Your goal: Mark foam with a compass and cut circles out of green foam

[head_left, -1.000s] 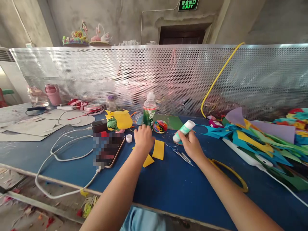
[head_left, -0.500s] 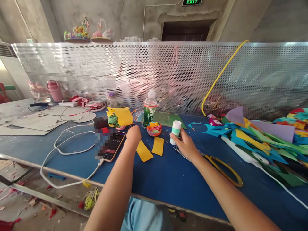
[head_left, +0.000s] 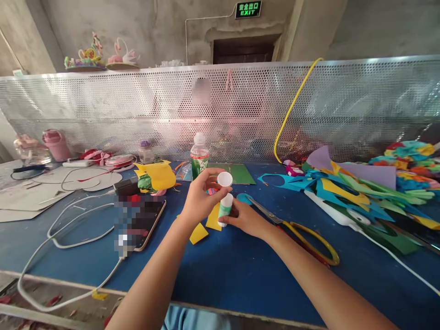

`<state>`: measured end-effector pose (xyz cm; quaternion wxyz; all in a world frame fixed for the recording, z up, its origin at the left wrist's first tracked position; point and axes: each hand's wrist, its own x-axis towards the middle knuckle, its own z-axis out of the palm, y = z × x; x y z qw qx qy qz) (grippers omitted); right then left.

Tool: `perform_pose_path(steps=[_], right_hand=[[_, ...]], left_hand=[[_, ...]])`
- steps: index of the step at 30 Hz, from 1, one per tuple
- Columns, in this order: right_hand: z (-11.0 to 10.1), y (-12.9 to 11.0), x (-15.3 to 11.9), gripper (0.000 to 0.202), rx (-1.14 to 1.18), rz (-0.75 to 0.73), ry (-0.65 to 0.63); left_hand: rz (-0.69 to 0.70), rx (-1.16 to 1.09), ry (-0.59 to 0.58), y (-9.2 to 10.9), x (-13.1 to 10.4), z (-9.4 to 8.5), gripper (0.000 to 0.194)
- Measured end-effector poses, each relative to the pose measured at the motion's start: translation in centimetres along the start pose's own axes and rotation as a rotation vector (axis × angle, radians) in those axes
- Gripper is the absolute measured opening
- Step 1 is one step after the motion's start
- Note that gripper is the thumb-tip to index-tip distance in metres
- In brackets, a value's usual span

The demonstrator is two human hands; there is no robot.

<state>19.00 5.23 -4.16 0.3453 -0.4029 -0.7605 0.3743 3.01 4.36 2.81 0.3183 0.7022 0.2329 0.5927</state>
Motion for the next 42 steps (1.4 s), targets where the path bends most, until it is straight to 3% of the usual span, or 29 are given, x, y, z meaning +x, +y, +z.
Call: perform_pose_path(steps=[4, 12, 17, 26, 31, 34, 36, 39, 42], right_hand=[[0.0, 0.0, 0.1, 0.049, 0.015, -0.026, -0.026], [-0.2, 0.3, 0.2, 0.045, -0.039, -0.033, -0.046], [-0.2, 0.3, 0.2, 0.058, -0.037, -0.077, -0.057], [-0.6, 0.6, 0.2, 0.054, -0.089, -0.006, -0.071], [-1.5, 0.5, 0.1, 0.044, -0.097, 0.051, -0.089], [-2.7, 0.1, 0.1, 0.024, -0.154, 0.048, 0.022], [-4.0, 0.0, 0.1, 0.016, -0.204, 0.04, 0.211], [-5.8, 0.3, 0.2, 0.021, -0.251, 0.063, 0.456], [-6.7, 1.0, 0.2, 0.021, -0.304, 0.106, 0.494]], left_hand=[[-0.012, -0.127, -0.007, 0.7, -0.1, 0.5, 0.035], [0.019, -0.122, -0.001, 1.2, -0.4, 1.1, 0.039], [0.017, -0.124, -0.011, 1.6, -0.5, 1.4, 0.037], [0.042, -0.103, -0.023, 1.5, -0.6, 1.3, 0.037], [0.113, -0.029, 0.028, 1.1, -0.6, 1.3, 0.045], [0.132, 0.086, 0.074, 0.6, -0.5, 1.3, 0.037], [0.125, 0.145, 0.132, 0.3, -0.4, 1.2, 0.032], [0.073, 0.166, 0.215, 0.1, -0.1, 0.9, 0.029], [0.013, 0.143, 0.247, -0.1, 0.0, 0.7, 0.03]])
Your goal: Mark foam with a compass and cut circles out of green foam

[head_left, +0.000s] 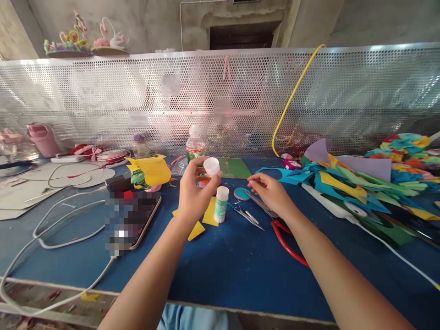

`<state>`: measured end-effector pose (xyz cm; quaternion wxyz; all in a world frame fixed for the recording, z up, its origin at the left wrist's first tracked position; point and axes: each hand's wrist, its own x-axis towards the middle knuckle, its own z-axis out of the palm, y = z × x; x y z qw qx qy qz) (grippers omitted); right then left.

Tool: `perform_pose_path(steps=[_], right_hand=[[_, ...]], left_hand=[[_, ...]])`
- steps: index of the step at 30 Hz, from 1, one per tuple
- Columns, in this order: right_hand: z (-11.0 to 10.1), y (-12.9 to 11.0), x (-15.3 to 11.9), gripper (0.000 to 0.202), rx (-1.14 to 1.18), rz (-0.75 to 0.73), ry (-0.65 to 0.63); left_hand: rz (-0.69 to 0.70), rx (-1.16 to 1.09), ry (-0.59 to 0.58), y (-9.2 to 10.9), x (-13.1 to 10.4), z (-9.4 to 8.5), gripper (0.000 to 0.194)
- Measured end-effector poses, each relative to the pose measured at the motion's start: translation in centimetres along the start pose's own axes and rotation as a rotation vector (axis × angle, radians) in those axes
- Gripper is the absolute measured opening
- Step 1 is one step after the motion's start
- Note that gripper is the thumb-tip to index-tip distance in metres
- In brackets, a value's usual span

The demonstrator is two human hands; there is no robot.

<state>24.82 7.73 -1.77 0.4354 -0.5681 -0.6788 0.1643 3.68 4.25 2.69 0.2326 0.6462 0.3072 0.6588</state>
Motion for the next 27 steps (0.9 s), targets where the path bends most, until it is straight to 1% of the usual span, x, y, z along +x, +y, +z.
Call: perform_pose_path(steps=[2, 6, 9, 11, 14, 16, 18, 20, 22, 24, 25, 27], right_hand=[[0.3, 0.3, -0.1, 0.017, -0.061, -0.004, -0.04], [1.2, 0.2, -0.7, 0.011, -0.144, -0.067, -0.211], [1.6, -0.2, -1.2, 0.008, -0.174, -0.105, -0.289], [1.7, -0.2, -1.5, 0.011, -0.173, -0.125, -0.304], [2.2, -0.1, -1.5, 0.015, -0.149, -0.139, -0.289], [2.7, 0.0, -1.4, 0.014, -0.141, -0.115, -0.254], [3.0, -0.2, -1.3, 0.013, -0.139, -0.088, -0.202], [3.1, -0.6, -1.1, 0.013, -0.137, -0.072, -0.126], [2.5, -1.3, -0.8, 0.016, -0.125, -0.076, -0.023], [1.5, -2.2, -0.4, 0.019, -0.102, -0.098, 0.085], [1.0, -2.5, -0.1, 0.02, -0.087, -0.116, 0.127], [0.0, -3.1, 0.4, 0.019, -0.056, -0.161, 0.174]], left_hand=[[-0.017, -0.038, 0.02, -0.2, 0.0, -0.1, 0.03], [-0.012, -0.151, 0.12, -0.2, 0.4, -0.2, 0.03], [-0.045, -0.209, 0.192, 0.7, 1.0, -0.3, 0.029], [-0.065, -0.239, 0.191, 1.7, 1.3, -0.5, 0.027], [-0.059, -0.267, 0.103, 3.3, 1.5, -0.6, 0.026], [-0.052, -0.275, 0.04, 3.9, 1.0, -0.6, 0.026], [-0.047, -0.265, -0.008, 4.1, 0.1, -0.5, 0.026], [-0.04, -0.228, -0.087, 3.9, -1.3, -0.5, 0.028], [-0.032, -0.155, -0.241, 3.6, -2.9, -0.6, 0.029], [-0.023, -0.061, -0.405, 3.5, -4.3, -0.6, 0.026], [-0.038, -0.034, -0.464, 3.5, -4.8, -0.5, 0.024], [-0.119, -0.02, -0.504, 3.4, -5.5, -0.2, 0.019]])
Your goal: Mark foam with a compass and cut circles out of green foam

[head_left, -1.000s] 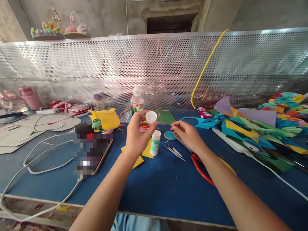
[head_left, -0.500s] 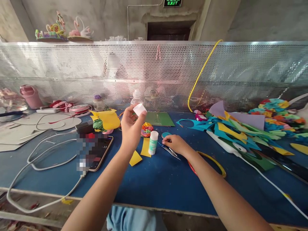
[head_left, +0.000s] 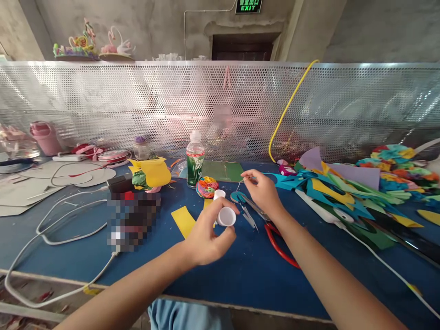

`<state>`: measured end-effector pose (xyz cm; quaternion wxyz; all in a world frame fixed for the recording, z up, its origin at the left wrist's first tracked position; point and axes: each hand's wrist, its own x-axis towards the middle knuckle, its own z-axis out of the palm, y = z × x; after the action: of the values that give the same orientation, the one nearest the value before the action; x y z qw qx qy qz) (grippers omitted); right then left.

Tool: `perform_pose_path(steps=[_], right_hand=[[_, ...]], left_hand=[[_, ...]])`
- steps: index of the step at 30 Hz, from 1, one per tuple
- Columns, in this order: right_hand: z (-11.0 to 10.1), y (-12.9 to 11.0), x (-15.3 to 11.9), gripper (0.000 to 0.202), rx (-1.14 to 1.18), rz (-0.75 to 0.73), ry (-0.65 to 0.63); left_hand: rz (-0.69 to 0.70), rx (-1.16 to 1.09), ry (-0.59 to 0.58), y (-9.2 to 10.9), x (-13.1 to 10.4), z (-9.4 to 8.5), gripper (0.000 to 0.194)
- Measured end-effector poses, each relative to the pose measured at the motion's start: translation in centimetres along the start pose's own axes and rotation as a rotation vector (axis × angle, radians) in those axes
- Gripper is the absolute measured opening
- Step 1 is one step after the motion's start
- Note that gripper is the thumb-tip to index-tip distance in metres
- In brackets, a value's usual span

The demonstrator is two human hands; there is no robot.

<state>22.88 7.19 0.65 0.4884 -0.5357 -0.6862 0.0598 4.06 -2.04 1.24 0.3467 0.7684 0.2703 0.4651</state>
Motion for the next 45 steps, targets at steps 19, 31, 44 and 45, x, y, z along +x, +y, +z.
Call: perform_pose_path(steps=[19, 31, 44, 45], right_hand=[[-3.0, -4.9, -4.6, 0.009, 0.555, -0.253, -0.292], [0.2, -4.6, -6.9, 0.006, 0.29, -0.249, -0.262], [-1.1, -4.9, -6.7, 0.014, 0.109, -0.495, -0.326], [-1.1, -4.9, -6.9, 0.016, 0.067, -0.532, -0.33]], left_hand=[[-0.463, -0.483, 0.127, 0.8, 1.5, -0.7, 0.026], [-0.363, -0.17, 0.14, -1.2, 0.7, -2.1, 0.018], [-0.449, -0.277, -0.135, -3.8, -1.6, -3.5, 0.025], [-0.461, -0.315, -0.159, -3.9, -1.7, -3.5, 0.027]])
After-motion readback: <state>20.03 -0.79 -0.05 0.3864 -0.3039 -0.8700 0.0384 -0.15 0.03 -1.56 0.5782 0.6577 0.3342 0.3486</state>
